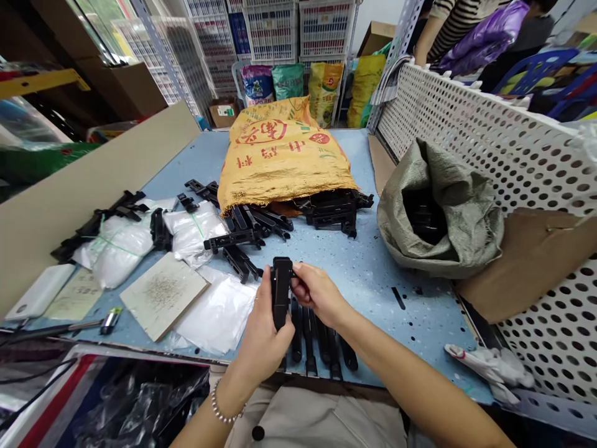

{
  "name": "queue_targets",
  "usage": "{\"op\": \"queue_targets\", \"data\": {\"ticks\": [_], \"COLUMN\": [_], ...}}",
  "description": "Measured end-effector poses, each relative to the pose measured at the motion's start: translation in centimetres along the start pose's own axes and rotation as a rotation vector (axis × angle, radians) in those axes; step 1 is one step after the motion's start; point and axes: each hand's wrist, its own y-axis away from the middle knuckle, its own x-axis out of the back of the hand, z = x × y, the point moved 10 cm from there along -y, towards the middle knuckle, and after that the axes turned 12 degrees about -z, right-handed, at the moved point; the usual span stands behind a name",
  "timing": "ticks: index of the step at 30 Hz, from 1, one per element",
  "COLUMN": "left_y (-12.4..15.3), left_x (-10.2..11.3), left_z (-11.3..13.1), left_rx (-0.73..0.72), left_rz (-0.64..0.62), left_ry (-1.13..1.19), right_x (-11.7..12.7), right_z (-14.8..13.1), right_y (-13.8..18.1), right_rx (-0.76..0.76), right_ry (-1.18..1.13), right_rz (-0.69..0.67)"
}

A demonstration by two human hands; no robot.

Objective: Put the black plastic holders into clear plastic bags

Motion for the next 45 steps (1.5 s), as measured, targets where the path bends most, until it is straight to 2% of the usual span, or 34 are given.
{"op": "queue_targets", "data": {"ticks": [1, 3, 6, 8, 11, 13, 15, 17, 19, 22, 25, 28, 30, 32, 35, 37, 38, 40, 42, 45], "left_y": [0.0, 0.0, 0.3, 0.7, 1.0, 1.2, 1.4, 1.5, 1.4, 1.3, 1.5, 1.6, 1.7, 1.7, 1.4, 1.5, 1.5, 1.7, 1.8, 1.9], "left_x": [0.2, 0.3, -0.1, -0.4, -0.5, -0.6, -1.1, -1.4, -0.8, 0.1, -0.6, -1.1, -1.5, -1.5, -0.7, -0.5, -0.6, -0.6, -0.7, -1.3], "left_z": [-0.3, -1.2, -2.4, -2.4, -1.7, -1.2, -1.0, -1.0, -1.0, -1.2, -1.7, -1.6, -1.3, -1.2, -1.2, -1.4, -1.6, -1.9, -1.9, -1.5], "left_rx": [0.014, 0.074, 0.183, 0.222, 0.222, 0.213, 0.220, 0.223, 0.187, 0.150, 0.205, 0.244, 0.263, 0.264, 0.224, 0.217, 0.226, 0.259, 0.290, 0.312], "left_rz": [-0.010, -0.062, -0.168, -0.227, -0.248, -0.252, -0.302, -0.323, -0.254, -0.168, -0.244, -0.297, -0.327, -0.321, -0.232, -0.217, -0.225, -0.241, -0.258, -0.317], "left_ry": [0.013, 0.121, 0.350, 0.451, 0.491, 0.495, 0.502, 0.472, 0.397, 0.329, 0.414, 0.515, 0.553, 0.541, 0.464, 0.452, 0.461, 0.488, 0.524, 0.607], "right_x": [-0.5, -0.4, 0.4, -0.5, -1.8, -2.0, -2.0, -1.4, -0.9, -1.5, -1.3, -1.2, -2.0, -1.8, -1.2, -1.6, -1.7, -1.4, -1.9, -3.8], "right_z": [0.6, 0.0, -4.1, -6.0, -6.9, -7.4, -7.6, -7.0, -5.5, -3.0, -3.1, -6.1, -6.9, -6.7, -4.7, -3.3, -3.1, -4.2, -6.1, -7.4], "right_y": [-0.1, -0.1, 0.5, 1.2, 1.9, 2.0, 1.8, 1.2, 0.8, 0.7, 0.8, 1.2, 1.4, 1.0, 0.3, 0.1, 0.2, 0.4, 1.1, 2.5], "right_rx": [-0.054, -0.041, 0.221, 0.406, 0.568, 0.600, 0.556, 0.420, 0.267, 0.108, 0.097, 0.321, 0.424, 0.370, 0.174, 0.086, 0.082, 0.163, 0.352, 0.628], "right_ry": [-0.044, 0.116, 0.763, 1.174, 1.499, 1.530, 1.404, 1.089, 0.767, 0.553, 0.718, 1.168, 1.286, 1.125, 0.781, 0.699, 0.738, 0.952, 1.292, 1.661], "right_rz": [-0.048, -0.097, -0.037, -0.049, -0.124, -0.155, -0.195, -0.208, -0.178, -0.215, -0.240, -0.200, -0.249, -0.258, -0.224, -0.269, -0.276, -0.241, -0.213, -0.312]}}
